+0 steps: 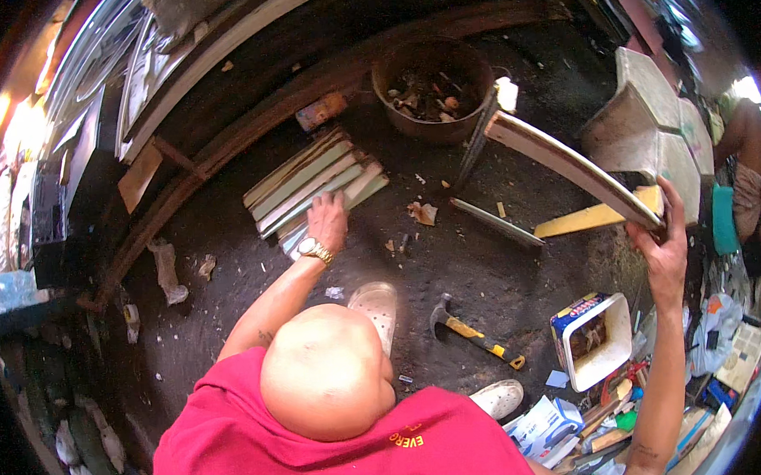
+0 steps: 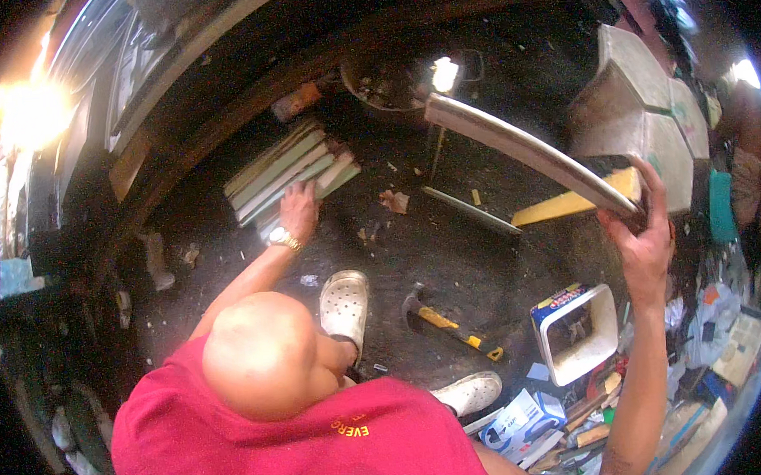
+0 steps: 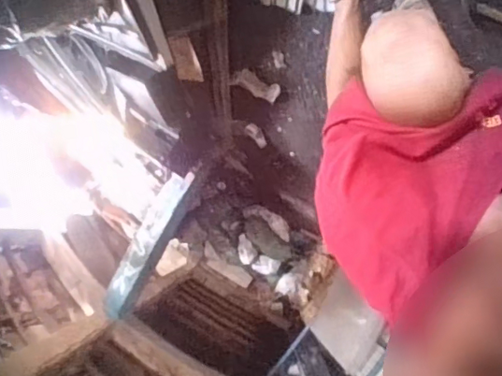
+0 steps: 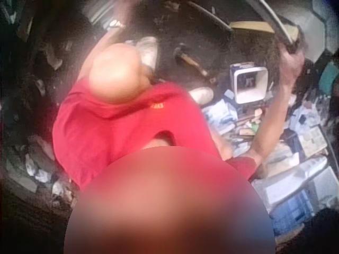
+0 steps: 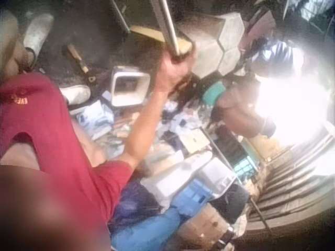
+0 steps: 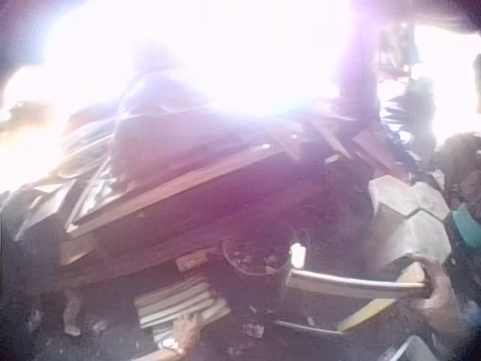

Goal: The person assembles a rectangular wooden frame by fitting four light-colored wooden pieces together. They use a hammer to tap the joints and repeatedly check alignment by lifting and rotating the frame. The person also picks up and sets aside a small white plastic container during the process.

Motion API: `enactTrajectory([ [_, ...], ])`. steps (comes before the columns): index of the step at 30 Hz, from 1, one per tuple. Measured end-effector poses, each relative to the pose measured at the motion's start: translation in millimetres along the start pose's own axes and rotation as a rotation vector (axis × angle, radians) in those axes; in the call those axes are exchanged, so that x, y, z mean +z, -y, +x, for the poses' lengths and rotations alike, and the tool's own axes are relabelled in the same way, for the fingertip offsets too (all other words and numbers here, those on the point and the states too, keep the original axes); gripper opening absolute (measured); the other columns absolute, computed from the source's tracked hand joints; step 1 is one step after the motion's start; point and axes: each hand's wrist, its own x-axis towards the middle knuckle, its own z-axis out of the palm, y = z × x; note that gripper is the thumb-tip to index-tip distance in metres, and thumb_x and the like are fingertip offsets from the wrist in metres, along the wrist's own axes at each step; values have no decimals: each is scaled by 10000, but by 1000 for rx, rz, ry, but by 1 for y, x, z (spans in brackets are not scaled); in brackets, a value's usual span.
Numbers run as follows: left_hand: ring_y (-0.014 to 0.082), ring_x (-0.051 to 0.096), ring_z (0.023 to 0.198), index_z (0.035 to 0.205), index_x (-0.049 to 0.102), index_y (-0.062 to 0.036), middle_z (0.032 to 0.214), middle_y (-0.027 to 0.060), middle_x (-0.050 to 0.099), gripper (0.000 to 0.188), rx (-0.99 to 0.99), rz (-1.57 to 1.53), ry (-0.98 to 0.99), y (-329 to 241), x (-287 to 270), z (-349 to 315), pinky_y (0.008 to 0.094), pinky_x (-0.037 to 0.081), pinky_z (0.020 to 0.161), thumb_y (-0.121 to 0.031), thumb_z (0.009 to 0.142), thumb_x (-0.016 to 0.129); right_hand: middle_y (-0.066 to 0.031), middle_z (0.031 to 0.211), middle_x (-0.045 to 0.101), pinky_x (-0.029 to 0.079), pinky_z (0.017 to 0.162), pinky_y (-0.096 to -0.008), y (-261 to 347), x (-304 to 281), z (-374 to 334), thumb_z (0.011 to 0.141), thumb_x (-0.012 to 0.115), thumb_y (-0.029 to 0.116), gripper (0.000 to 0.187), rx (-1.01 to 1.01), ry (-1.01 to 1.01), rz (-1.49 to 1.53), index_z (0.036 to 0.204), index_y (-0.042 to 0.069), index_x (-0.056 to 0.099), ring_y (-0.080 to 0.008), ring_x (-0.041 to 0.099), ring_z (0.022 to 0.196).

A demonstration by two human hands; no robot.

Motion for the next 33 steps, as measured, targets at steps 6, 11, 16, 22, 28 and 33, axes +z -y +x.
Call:
enactTrajectory([
  [6, 408, 564, 1165, 1386, 565, -144, 1238, 213, 578, 571, -50, 36, 60, 12, 11, -4, 557, 477, 918, -161, 844, 741, -88, 1289, 637, 479, 1051, -352, -4, 10, 12, 802, 858, 106, 825, -95, -23, 82, 1516, 137, 444, -220, 616, 1180],
  [11, 448, 586, 1100, 1314, 631, -5, 1156, 263, 594, 673, -112, -267, 192, 25, -14, -7, 494, 501, 980, -212, 706, 832, -44, 1171, 662, 510, 970, -324, -5, 15, 31, 831, 867, 230, 653, 82, -45, 309, 1397, 89, 571, -173, 624, 1091],
  [16, 249, 643, 1016, 1285, 563, 36, 1128, 160, 680, 601, -161, -726, 114, 10, -87, -14, 370, 512, 908, -208, 797, 815, -39, 1211, 655, 555, 851, -288, -14, -2, 40, 891, 819, 320, 670, 94, 4, 482, 1465, 110, 547, -132, 656, 1029],
  [22, 156, 653, 1072, 1359, 547, -10, 1198, 61, 700, 538, -121, -1150, 228, -53, -169, 2, 324, 528, 953, -205, 922, 794, -47, 1046, 711, 546, 850, -387, -74, 19, 40, 955, 693, 535, 538, 370, 110, 563, 1263, 95, 651, -178, 690, 913],
  [28, 225, 567, 1314, 1519, 422, -45, 1429, 115, 580, 622, 255, -1404, 412, -147, -211, 44, 386, 470, 1111, -144, 979, 714, -15, 901, 677, 493, 824, -409, -181, 71, 32, 904, 710, 619, 566, 703, 117, 522, 1168, 119, 697, -183, 647, 820],
  [33, 201, 583, 1256, 1455, 454, -49, 1332, 105, 609, 533, 629, -1114, 427, -213, -231, 96, 381, 488, 1065, -94, 981, 694, -83, 1027, 703, 509, 903, -460, -233, 113, 59, 1003, 605, 559, 536, 752, -66, 548, 1205, 72, 706, -234, 652, 910],
])
